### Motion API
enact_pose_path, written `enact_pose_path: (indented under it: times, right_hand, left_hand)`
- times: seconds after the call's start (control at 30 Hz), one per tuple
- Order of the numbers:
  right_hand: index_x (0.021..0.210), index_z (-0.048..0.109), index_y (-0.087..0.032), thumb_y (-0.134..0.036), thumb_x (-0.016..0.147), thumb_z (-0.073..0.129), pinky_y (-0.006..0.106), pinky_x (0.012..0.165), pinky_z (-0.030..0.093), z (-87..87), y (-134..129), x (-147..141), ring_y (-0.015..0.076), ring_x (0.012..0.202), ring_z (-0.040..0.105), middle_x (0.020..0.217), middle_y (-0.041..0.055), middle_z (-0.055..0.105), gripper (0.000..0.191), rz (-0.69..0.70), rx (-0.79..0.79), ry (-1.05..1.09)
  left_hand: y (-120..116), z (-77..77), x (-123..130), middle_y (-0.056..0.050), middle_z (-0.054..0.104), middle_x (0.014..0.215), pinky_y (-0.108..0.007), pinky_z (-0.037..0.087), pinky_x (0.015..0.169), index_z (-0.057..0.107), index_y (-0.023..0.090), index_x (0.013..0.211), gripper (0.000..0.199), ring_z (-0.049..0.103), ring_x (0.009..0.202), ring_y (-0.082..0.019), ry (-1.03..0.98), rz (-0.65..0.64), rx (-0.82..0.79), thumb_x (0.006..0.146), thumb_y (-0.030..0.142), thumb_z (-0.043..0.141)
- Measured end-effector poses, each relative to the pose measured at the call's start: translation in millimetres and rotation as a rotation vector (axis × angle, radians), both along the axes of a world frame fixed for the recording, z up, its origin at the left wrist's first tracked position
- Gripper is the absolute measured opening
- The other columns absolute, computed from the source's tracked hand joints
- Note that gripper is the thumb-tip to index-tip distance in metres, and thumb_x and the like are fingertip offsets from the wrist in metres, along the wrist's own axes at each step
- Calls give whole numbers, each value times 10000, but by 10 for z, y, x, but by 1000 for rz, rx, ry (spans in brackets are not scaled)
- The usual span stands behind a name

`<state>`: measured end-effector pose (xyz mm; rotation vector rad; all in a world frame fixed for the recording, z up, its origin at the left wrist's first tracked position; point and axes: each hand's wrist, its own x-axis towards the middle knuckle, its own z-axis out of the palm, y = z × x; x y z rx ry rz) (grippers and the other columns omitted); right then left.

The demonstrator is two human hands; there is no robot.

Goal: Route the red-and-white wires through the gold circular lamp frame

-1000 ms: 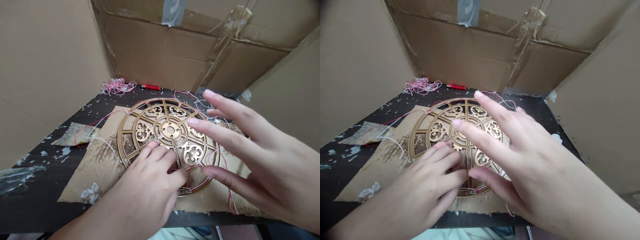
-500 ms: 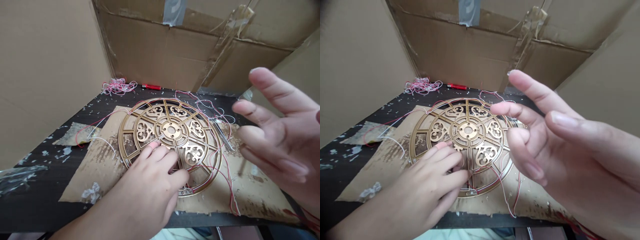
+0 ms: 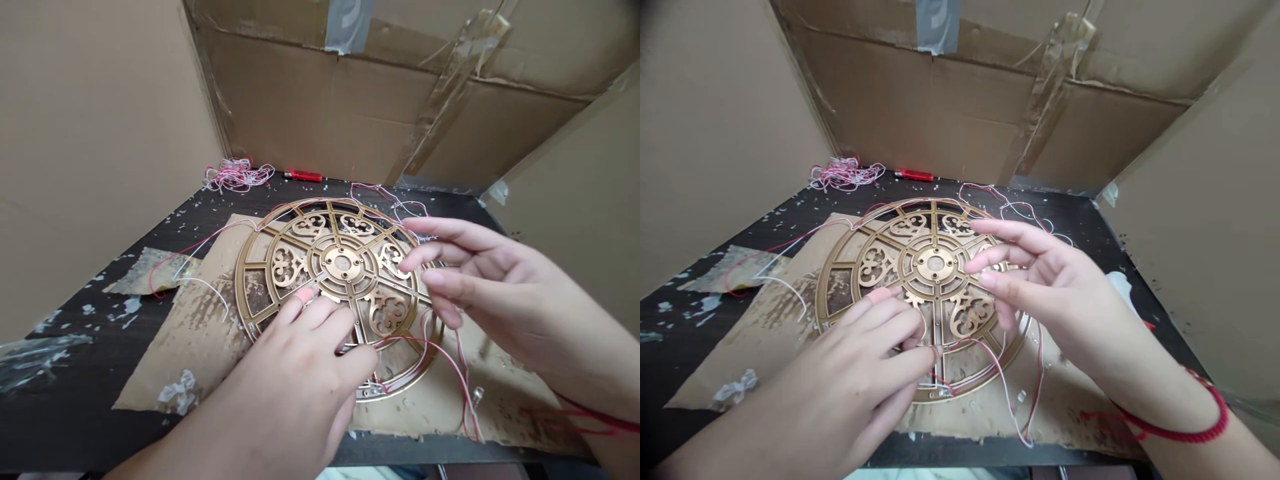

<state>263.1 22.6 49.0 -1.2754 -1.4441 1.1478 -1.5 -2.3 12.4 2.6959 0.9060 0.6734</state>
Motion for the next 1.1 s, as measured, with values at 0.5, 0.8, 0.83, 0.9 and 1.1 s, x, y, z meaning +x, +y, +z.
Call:
enact_pose_path:
  times: [0.5,0.8,0.83,0.9,1.1]
  right_hand:
    - [1265,930,-330,-428,1038,996,187,870,736,-259,-48,-12,181,920,868,1038,63,844,255,86,-175,201]
    - [1008,912,-303,-516,841,1134,87,686,645,-161,-66,-104,144,763,806,876,55,816,349,-30,-177,115]
    - [960,900,-299,-525,824,1142,67,662,620,-159,-68,-108,130,733,788,852,50,808,359,-39,-187,106]
    - [898,885,-295,-519,796,1157,46,634,591,-169,-74,-101,102,675,743,805,29,787,367,-60,-195,95]
    - [1186,902,-366,-450,1012,1011,90,752,674,-223,-93,-55,138,839,835,959,20,828,222,-6,-166,141]
  left_hand:
    - [-149,-295,29,21,691,976,-413,491,1297,667,284,983,154,673,1001,-208,1,115,114,1034,144,629]
    - [-29,-283,90,-29,720,1044,-525,594,1258,723,299,1069,98,715,1120,-264,55,41,122,1022,367,775]
    - [-21,-291,95,-31,725,1054,-530,597,1257,726,301,1077,111,719,1132,-267,51,38,119,1022,380,782]
    - [-36,-328,95,-30,735,1064,-531,601,1250,730,304,1083,120,726,1140,-268,39,41,120,1021,383,796]
    - [-223,-473,105,18,750,1054,-402,488,1318,722,310,1082,129,701,1115,-200,-154,211,237,1058,183,721]
